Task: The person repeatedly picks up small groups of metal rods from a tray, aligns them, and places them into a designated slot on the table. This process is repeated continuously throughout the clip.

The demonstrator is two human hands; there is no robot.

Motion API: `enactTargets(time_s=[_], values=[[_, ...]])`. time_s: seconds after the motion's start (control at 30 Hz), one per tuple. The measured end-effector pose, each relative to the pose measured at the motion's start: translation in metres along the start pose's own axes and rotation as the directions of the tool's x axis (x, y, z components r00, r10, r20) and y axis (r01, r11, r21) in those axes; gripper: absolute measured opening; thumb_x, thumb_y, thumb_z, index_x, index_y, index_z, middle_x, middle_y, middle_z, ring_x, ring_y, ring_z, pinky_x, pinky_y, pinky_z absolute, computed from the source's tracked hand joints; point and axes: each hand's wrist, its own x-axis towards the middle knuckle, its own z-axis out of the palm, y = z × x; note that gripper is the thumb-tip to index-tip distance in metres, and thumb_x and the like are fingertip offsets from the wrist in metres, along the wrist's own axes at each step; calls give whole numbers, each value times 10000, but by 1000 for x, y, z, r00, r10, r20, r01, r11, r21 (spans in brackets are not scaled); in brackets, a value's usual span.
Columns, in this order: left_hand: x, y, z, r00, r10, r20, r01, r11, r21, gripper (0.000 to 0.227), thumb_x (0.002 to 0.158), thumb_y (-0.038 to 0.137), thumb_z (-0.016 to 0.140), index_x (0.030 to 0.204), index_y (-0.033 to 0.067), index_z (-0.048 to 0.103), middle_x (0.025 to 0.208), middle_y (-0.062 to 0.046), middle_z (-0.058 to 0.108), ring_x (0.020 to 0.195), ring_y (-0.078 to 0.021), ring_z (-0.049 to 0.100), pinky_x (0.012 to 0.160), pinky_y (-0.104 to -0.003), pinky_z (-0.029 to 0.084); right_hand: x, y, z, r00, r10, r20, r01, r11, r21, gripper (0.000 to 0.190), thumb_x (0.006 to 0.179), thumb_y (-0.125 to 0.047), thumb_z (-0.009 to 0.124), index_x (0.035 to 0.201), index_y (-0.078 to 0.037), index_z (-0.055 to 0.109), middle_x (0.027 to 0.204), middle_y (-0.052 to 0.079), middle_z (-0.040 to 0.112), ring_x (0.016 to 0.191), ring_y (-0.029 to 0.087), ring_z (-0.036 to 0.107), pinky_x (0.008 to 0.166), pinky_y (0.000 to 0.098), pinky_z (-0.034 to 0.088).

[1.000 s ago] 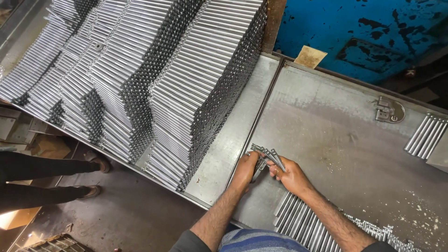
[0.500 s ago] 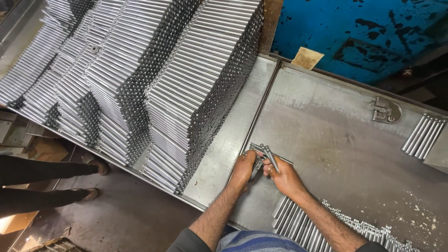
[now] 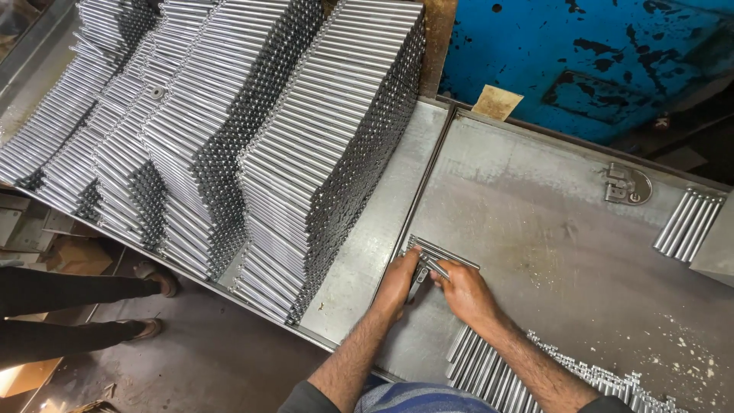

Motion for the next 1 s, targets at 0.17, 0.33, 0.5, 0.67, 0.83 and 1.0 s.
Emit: enactTargets(time_s=[0.17,0.33,0.5,0.67,0.83,1.0], values=[[-11,10,2,995,15,-98,-8,997,71,377,891,442,594,901,124,797,675,-120,642,615,-222,597,429,-344,435,-5,-2,3,988,89,122,-125,935,333,307,957,-199,686,686,-57,704,588,78,693,600,191,619,632,330,513],[-49,30,-4,998,17,-59,-21,999,-51,525,968,587,554,982,88,716,736,-78,622,651,-175,560,445,-280,403,15,-15,-30,999,23,-28,-19,992,124,128,938,-70,649,999,-15,747,839,211,728,847,338,679,796,426,538],[-58,32,-3,998,-5,-55,1,997,-82,591,997,657,499,990,101,700,730,-42,577,636,-147,526,432,-245,371,29,-21,-38,997,-62,-39,56,990,-132,230,921,-117,706,1134,-123,790,956,188,742,974,384,726,878,457,565],[-18,17,-2,999,19,-34,-21,999,-46,549,973,611,571,1035,83,709,837,-94,639,759,-194,564,537,-325,438,-5,-9,3,1000,-21,-3,22,996,82,205,959,-164,652,1102,-137,796,931,190,766,974,418,730,862,468,570],[-14,7,-3,995,39,-91,-38,999,12,371,916,381,541,959,123,805,678,-123,636,639,-201,611,480,-302,506,-8,16,23,995,36,96,-62,959,278,214,986,-127,609,1087,-114,797,778,134,761,778,251,703,782,402,562],[-14,7,-10,997,25,-75,-22,999,40,369,913,392,540,984,155,813,713,-125,647,637,-182,560,432,-291,450,-2,6,14,973,118,201,-191,897,398,229,982,-88,587,1047,-101,807,702,70,719,645,152,600,667,312,519]])
